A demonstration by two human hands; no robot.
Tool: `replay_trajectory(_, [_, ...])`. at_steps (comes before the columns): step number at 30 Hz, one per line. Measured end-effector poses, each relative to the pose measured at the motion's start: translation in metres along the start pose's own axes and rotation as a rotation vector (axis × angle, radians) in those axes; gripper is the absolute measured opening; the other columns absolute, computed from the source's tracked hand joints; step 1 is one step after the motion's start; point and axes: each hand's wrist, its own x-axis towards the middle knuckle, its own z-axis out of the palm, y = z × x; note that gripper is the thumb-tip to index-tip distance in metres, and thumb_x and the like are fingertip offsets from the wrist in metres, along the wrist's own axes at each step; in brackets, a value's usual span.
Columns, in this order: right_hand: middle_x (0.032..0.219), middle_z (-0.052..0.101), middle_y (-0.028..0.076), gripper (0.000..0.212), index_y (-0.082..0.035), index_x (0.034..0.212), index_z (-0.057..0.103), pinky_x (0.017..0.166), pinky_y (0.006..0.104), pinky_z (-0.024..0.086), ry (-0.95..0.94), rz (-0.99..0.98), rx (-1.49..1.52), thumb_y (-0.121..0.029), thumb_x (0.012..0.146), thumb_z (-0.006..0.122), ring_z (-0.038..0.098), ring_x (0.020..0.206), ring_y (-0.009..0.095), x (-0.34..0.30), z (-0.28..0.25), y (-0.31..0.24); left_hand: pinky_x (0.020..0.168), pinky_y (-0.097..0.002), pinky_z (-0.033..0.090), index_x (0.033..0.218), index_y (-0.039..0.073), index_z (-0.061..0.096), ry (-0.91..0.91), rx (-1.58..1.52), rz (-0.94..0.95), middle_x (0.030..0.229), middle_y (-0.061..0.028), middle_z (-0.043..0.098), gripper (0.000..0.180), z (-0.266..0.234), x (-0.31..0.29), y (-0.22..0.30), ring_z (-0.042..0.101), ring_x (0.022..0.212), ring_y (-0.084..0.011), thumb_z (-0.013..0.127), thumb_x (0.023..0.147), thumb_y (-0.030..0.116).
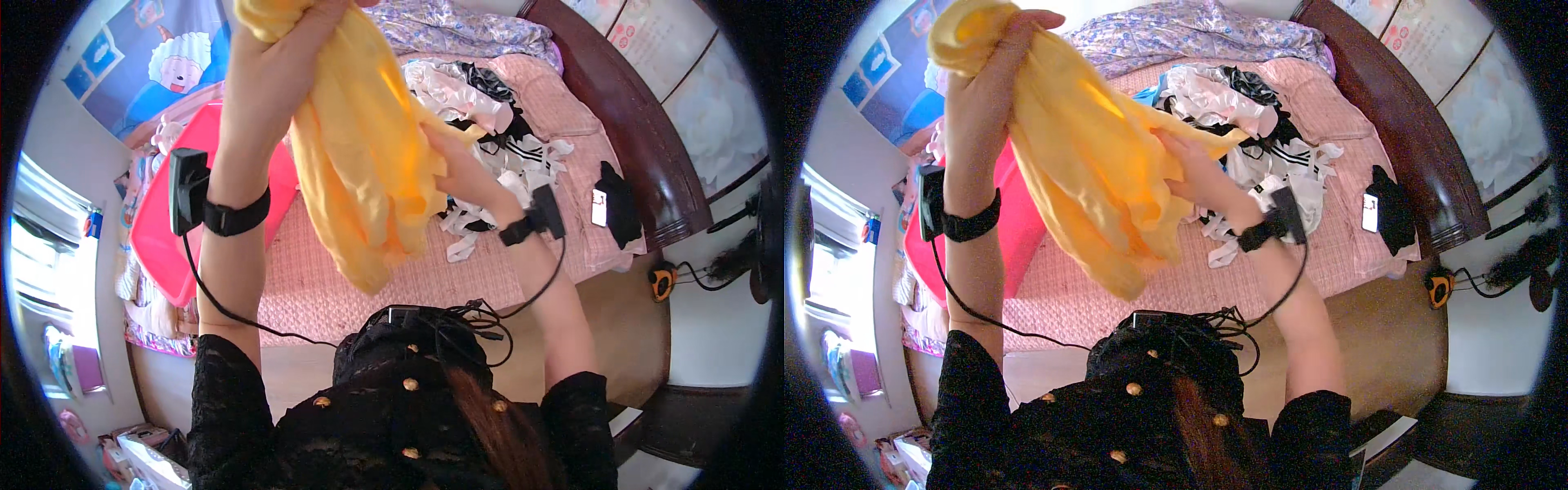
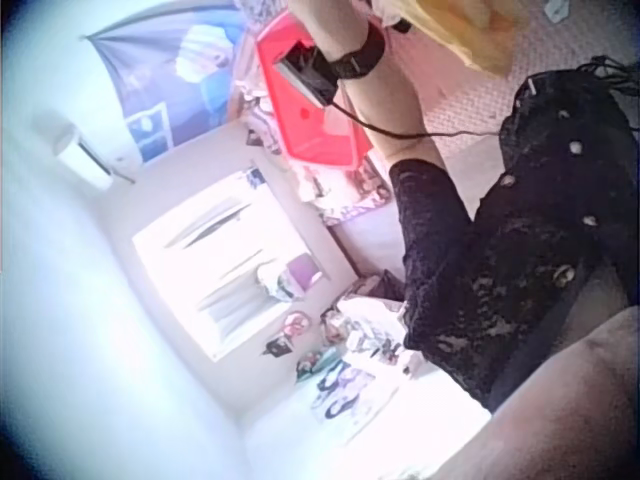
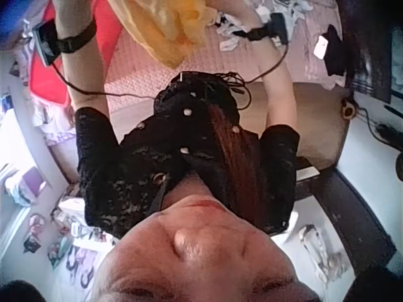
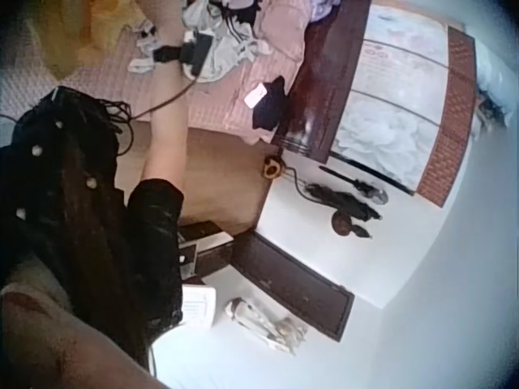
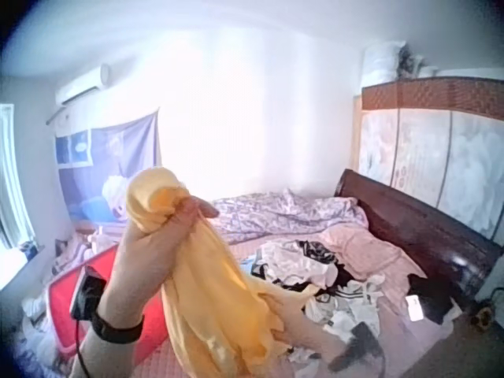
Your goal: Folding various garments and placing them in a container
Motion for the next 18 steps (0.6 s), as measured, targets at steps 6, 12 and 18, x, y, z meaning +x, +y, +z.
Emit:
replay_trajectory(6, [0.089,0.065,0.001,0.023,0.000,0.106,0.059,0.069,0.0245,0.049,0.239,0.225,0.234,-0.017,0.089,0.057,0.061,0.078,0.010,0.022,-0.027,-0.041,0.081,-0.0233,0.044,0.106,0.005,0.065,0.239,0.340,0.050,0.099,-0.0004,0.063,0.029,-0.085,-0.002,-0.008,0.055,0.091,-0.0088,0.050,0.095,0.027])
replay_trajectory(12, [0.096,0.064,0.005,0.029,-0.003,0.112,0.056,0.075,0.0260,0.049,-0.029,-0.073,0.817,-0.026,0.094,0.053,0.062,0.088,0.014,-0.001,-0.079,-0.078,0.083,-0.0246,0.042,0.110,0.008,0.056,0.432,0.167,-0.154,0.091,0.0003,0.056,0.033,-0.195,-0.052,0.020,0.054,0.086,-0.0097,0.046,0.096,0.036])
replay_trajectory(18, [0.095,0.064,0.003,0.034,-0.006,0.114,0.055,0.071,0.0241,0.048,0.216,0.937,0.943,-0.028,0.088,0.062,0.063,0.086,0.013,-0.044,0.011,0.086,0.067,-0.0224,0.046,0.094,0.007,0.055,0.634,-0.057,-0.371,0.080,0.0000,0.054,0.024,-0.192,-0.120,0.014,0.053,0.071,-0.0066,0.051,0.095,0.031])
